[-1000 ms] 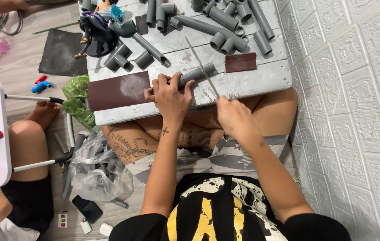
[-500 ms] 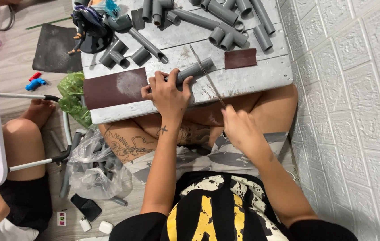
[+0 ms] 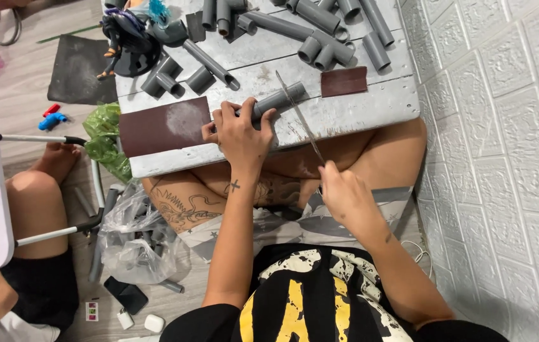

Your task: Sawing a grey PVC pipe using a manual wire saw while sitting on the floor.

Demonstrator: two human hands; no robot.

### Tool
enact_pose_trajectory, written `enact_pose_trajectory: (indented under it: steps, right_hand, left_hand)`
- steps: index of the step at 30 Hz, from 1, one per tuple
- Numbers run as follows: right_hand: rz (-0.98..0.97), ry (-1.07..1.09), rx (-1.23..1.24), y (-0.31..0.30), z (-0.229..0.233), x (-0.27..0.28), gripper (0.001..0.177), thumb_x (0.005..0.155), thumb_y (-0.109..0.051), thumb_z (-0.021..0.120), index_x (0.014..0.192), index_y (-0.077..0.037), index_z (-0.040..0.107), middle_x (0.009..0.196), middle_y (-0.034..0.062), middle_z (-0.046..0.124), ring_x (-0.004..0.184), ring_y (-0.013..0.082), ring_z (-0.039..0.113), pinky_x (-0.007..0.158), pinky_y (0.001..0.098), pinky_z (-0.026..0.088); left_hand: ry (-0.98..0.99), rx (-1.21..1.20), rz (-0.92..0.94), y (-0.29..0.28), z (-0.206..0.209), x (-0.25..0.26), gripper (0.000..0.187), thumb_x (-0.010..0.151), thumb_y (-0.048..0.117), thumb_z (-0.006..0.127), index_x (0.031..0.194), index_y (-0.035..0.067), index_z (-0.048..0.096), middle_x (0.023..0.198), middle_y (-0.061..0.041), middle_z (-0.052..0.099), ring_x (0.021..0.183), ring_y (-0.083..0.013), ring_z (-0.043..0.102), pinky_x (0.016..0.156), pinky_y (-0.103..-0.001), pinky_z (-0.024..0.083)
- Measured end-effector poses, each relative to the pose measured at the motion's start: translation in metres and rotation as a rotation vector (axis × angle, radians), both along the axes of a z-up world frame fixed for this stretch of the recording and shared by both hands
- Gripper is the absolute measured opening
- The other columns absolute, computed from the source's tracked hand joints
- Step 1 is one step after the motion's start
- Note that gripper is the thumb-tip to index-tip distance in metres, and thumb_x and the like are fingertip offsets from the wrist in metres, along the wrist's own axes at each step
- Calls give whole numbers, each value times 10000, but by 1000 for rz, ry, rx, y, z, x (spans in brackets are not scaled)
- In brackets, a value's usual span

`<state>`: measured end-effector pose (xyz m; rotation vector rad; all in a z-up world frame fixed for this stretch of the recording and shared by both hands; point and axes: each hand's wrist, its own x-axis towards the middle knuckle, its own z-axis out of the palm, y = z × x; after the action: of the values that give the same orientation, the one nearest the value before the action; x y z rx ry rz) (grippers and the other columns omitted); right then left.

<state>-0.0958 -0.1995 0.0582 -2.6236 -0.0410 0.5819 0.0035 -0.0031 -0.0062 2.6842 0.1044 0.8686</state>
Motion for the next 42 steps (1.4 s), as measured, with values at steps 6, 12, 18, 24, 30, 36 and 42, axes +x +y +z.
enact_pose_trajectory:
  steps: [6,12,18,24,30,36,42]
  right_hand:
    - [33,-58,-15,30,-41,86,357,1050,-338,289,1074,-75,528,874,232,678,899,497,715,771,570,572]
    - [-62,79,58,19,7,25,414,1081,-326,308,1140,27,518,853,343,663,868,575,682,792,642,552]
    - [13,-40,-7,10,-14,16,398,1065,-228,376,1280,78,514,823,335,687,813,515,714,719,606,578]
    - [23,-89,-13,32,-32,53,389,1088,-265,317,1243,40,502,858,281,687,854,520,716,771,605,567]
    - [-16,-15,-17,0,-14,-13,380,1101,-287,350,1170,29,549,753,309,677,753,493,724,703,575,591]
    - [22,-101,12,22,-22,47,441,1102,-355,301,1080,3,559,837,313,670,837,547,699,736,619,565]
    - [15,-26,-7,31,-38,28,415,1075,-320,280,1218,-6,511,884,310,683,884,534,707,768,621,560]
  left_hand:
    - [12,26,3,3,-9,2,373,844,555,766,1028,235,711,927,1,480,922,-237,530,922,-512,303]
    - [12,41,33,2,-11,3,389,847,558,759,1031,219,703,930,-6,486,923,-244,529,923,-511,288]
    - [28,12,17,1,-7,2,366,867,523,762,1042,205,720,935,-23,499,921,-244,535,913,-525,288]
    - [40,47,40,2,-6,3,369,871,543,748,1035,214,719,933,-14,505,915,-237,538,894,-516,284]
    - [11,16,12,3,-9,4,371,874,536,745,1026,200,703,926,-15,480,911,-246,526,883,-511,298]
    - [8,11,-75,5,4,-1,363,874,530,745,1034,208,691,931,-12,469,926,-261,531,857,-500,347]
    - [18,-27,-131,3,28,-7,353,871,491,775,1033,188,694,922,-18,465,921,-273,550,734,-416,455]
